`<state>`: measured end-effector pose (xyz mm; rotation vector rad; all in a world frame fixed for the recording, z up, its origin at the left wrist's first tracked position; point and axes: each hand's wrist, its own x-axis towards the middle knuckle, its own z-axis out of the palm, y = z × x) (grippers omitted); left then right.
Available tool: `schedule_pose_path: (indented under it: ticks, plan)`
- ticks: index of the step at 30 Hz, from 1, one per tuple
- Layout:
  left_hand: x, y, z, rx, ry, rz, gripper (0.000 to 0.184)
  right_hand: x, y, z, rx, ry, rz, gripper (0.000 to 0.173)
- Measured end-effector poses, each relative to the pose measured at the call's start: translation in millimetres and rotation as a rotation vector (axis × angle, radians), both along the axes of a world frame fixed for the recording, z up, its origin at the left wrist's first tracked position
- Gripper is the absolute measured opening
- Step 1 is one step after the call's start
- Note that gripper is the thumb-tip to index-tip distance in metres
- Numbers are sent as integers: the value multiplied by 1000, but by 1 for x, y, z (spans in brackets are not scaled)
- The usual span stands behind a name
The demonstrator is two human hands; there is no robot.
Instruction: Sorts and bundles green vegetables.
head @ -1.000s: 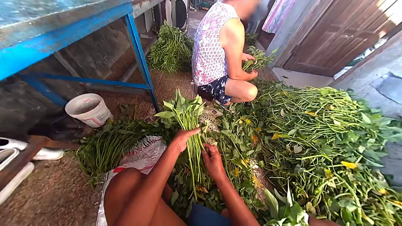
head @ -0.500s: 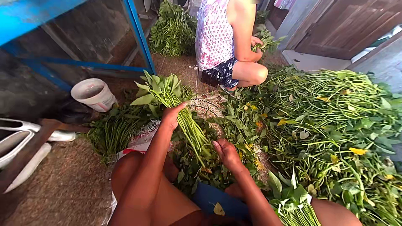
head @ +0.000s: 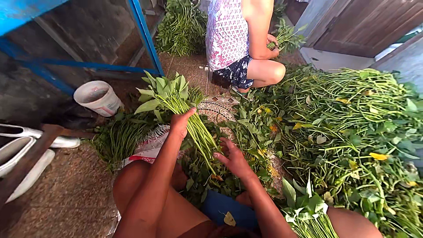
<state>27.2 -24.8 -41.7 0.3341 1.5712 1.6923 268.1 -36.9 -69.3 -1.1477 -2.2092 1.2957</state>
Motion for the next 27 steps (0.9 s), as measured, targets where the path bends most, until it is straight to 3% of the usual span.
schedule_pose_path:
  ticks: [3, 8, 10, 12, 14, 16, 18, 21, 25, 27]
  plan:
    - [4, 2, 2, -25, -32, -17, 48, -5, 4, -5, 80, 12, -9, 35]
    - [4, 2, 1, -24, -89, -30, 49, 12, 21, -2, 48, 24, -141, 32]
    - [7, 5, -1, -16, -90, 34, 51, 18, 26, -3, 58, -236, -200, 33]
    - [6, 4, 0, 22, -74, 115, 53, 27, 29, -17, -80, -614, -216, 37]
    - [-1, 7, 6, 80, -30, 147, 50, 35, 35, -29, -219, -825, -250, 42]
    - [6, 6, 4, 117, 7, 82, 53, 35, 33, -22, -189, -706, -313, 55]
    - [24, 4, -4, 126, 34, -12, 55, 17, 29, 1, -57, -342, -325, 66]
    - [45, 7, -5, 169, 24, -144, 58, -21, 39, 20, -48, -13, -75, 74]
    - [47, 7, 2, 253, -62, -208, 42, -29, 67, 19, -271, 155, 178, 37]
    - [45, 6, 1, 283, -111, -253, 36, -29, 60, 13, -328, 220, 173, 37]
